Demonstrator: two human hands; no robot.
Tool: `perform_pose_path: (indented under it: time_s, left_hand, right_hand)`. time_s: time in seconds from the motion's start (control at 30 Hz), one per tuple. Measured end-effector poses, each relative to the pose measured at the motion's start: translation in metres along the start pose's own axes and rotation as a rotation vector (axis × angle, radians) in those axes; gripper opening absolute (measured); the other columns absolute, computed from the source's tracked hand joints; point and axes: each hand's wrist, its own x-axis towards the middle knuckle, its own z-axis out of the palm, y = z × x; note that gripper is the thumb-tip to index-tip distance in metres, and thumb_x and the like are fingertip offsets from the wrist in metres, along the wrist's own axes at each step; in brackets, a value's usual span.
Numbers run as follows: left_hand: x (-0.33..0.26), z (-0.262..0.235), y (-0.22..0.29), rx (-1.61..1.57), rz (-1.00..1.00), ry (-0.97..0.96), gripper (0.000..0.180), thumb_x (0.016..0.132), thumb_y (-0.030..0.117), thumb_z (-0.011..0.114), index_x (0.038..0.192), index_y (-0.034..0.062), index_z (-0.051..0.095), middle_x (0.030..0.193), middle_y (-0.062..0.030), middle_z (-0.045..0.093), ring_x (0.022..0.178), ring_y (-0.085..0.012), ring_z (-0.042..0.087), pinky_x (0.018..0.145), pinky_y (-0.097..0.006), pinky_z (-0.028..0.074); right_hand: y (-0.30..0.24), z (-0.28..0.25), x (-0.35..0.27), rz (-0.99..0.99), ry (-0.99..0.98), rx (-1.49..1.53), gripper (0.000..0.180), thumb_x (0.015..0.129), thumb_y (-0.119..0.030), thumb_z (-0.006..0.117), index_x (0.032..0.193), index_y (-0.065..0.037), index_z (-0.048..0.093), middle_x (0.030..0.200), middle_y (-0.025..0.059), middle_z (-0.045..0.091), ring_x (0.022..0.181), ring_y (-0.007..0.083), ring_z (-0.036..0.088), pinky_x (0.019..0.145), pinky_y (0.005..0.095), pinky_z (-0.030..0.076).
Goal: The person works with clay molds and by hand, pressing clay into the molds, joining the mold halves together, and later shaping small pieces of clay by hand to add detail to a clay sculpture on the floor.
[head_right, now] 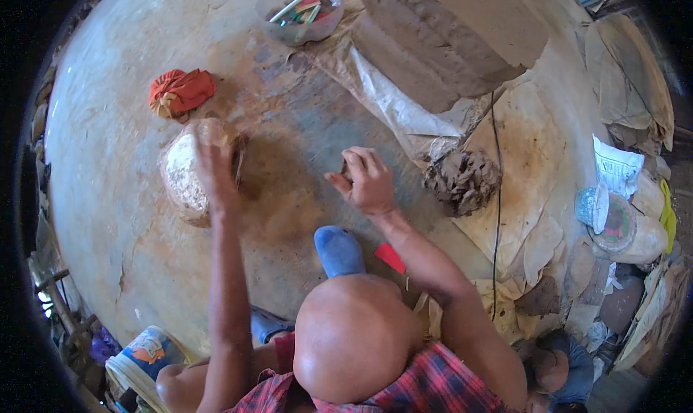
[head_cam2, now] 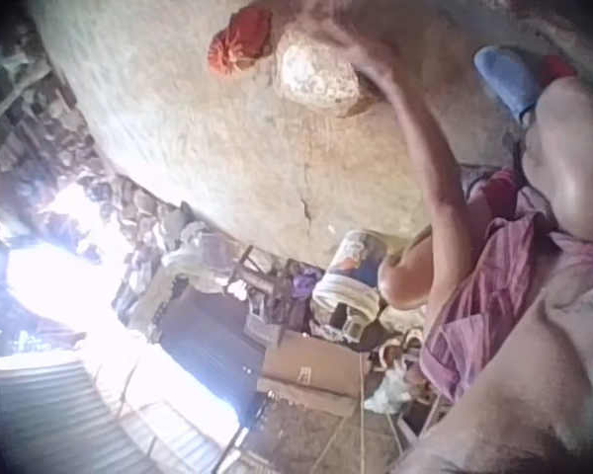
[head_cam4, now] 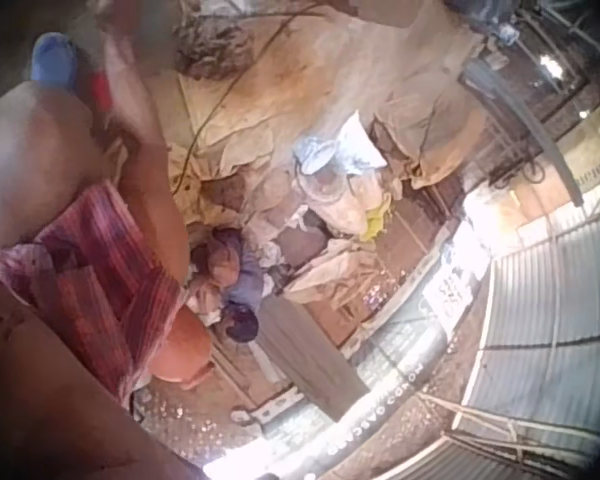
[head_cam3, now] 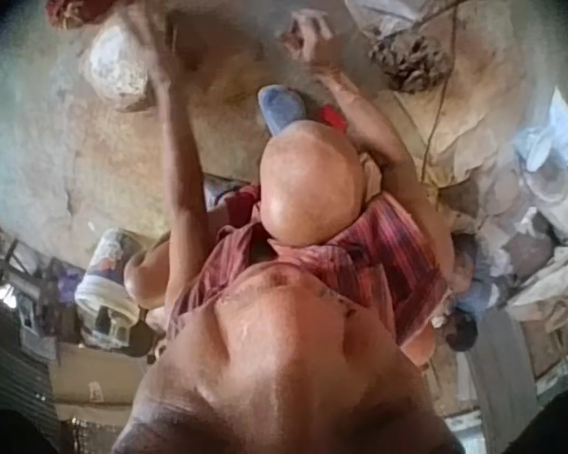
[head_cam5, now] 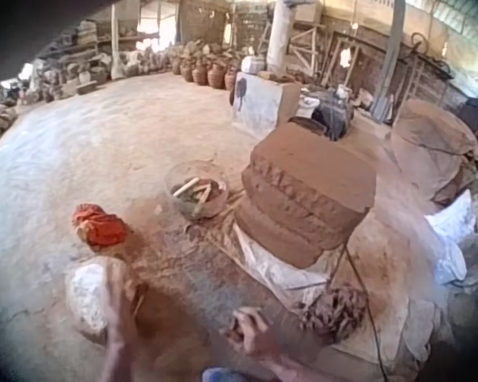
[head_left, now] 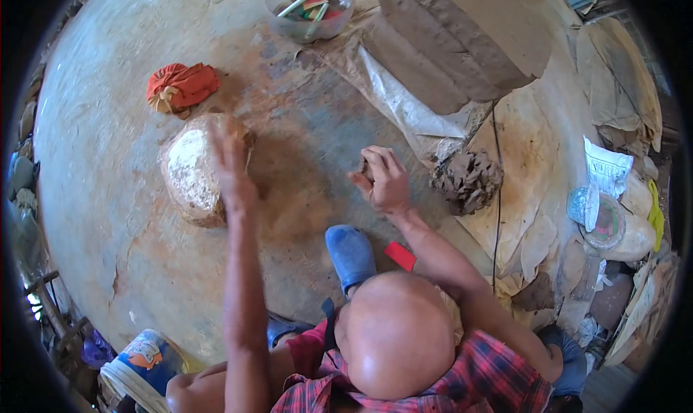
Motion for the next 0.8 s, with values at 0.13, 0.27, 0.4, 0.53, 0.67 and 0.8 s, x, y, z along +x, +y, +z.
perform_pose_path:
  time_s: [0.13, 0.27, 0.4, 0.53, 0.67, 0.8]
  left_hand:
    - [0.051, -0.097, 0.022, 0.183, 0.143, 0.230, 0.078, 0.106, 0.038, 0.062, 0.168, 0.0131, 0.021, 0.166, -0.0185, 0.039, 0.153, -0.0303, 0.036, 0.126, -0.046, 0.026]
    - [0.040, -0.153, 0.010, 0.555, 0.178, 0.311, 0.080, 0.105, 0.043, 0.062, 0.168, 0.0103, 0.024, 0.166, -0.0196, 0.038, 0.154, -0.0324, 0.035, 0.127, -0.046, 0.024]
    - [0.027, -0.172, -0.029, 0.823, 0.041, 0.306, 0.079, 0.102, 0.039, 0.065, 0.165, 0.0054, 0.031, 0.165, -0.0235, 0.038, 0.154, -0.0366, 0.036, 0.126, -0.045, 0.027]
    - [0.037, -0.151, -0.055, 0.834, 0.107, 0.199, 0.078, 0.103, 0.042, 0.062, 0.163, 0.0026, 0.032, 0.162, -0.0246, 0.044, 0.152, -0.0376, 0.039, 0.124, -0.046, 0.029]
    - [0.035, -0.174, -0.056, 0.809, 0.100, 0.230, 0.076, 0.103, 0.041, 0.062, 0.163, 0.0023, 0.033, 0.160, -0.0259, 0.046, 0.150, -0.0374, 0.041, 0.123, -0.047, 0.031]
    - [0.033, -0.165, -0.051, 0.763, 0.060, 0.235, 0.077, 0.105, 0.038, 0.062, 0.168, 0.0129, 0.024, 0.162, -0.0248, 0.042, 0.151, -0.0345, 0.041, 0.122, -0.046, 0.035]
  right_hand:
    - [0.022, 0.018, -0.067, -0.220, -0.342, -0.445, 0.074, 0.095, -0.062, 0.062, 0.139, -0.004, 0.061, 0.151, 0.0167, 0.054, 0.148, 0.0453, 0.040, 0.112, 0.0729, 0.033]
    - [0.016, 0.050, -0.063, 0.036, -0.469, -0.350, 0.096, 0.095, -0.072, 0.052, 0.163, -0.007, 0.034, 0.170, 0.0144, 0.031, 0.158, 0.0498, 0.015, 0.115, 0.0832, 0.007]
    - [0.026, 0.085, 0.043, 0.126, -0.187, -0.492, 0.095, 0.097, -0.079, 0.039, 0.164, -0.012, 0.035, 0.172, 0.0145, 0.028, 0.158, 0.0496, 0.014, 0.115, 0.0834, 0.006]
    - [0.080, 0.103, 0.121, 0.040, -0.097, -0.496, 0.096, 0.097, -0.080, 0.037, 0.166, -0.013, 0.031, 0.172, 0.0142, 0.029, 0.159, 0.0435, 0.018, 0.121, 0.0770, 0.007]
    - [0.028, 0.075, 0.024, -0.168, -0.438, -0.269, 0.100, 0.096, -0.075, 0.048, 0.161, 0.001, 0.034, 0.168, 0.0200, 0.034, 0.157, 0.0398, 0.027, 0.127, 0.0645, 0.014]
    - [0.001, 0.016, -0.083, -0.056, -0.658, -0.297, 0.107, 0.092, -0.071, 0.057, 0.159, 0.009, 0.033, 0.167, 0.0254, 0.033, 0.158, 0.0406, 0.025, 0.127, 0.0639, 0.015]
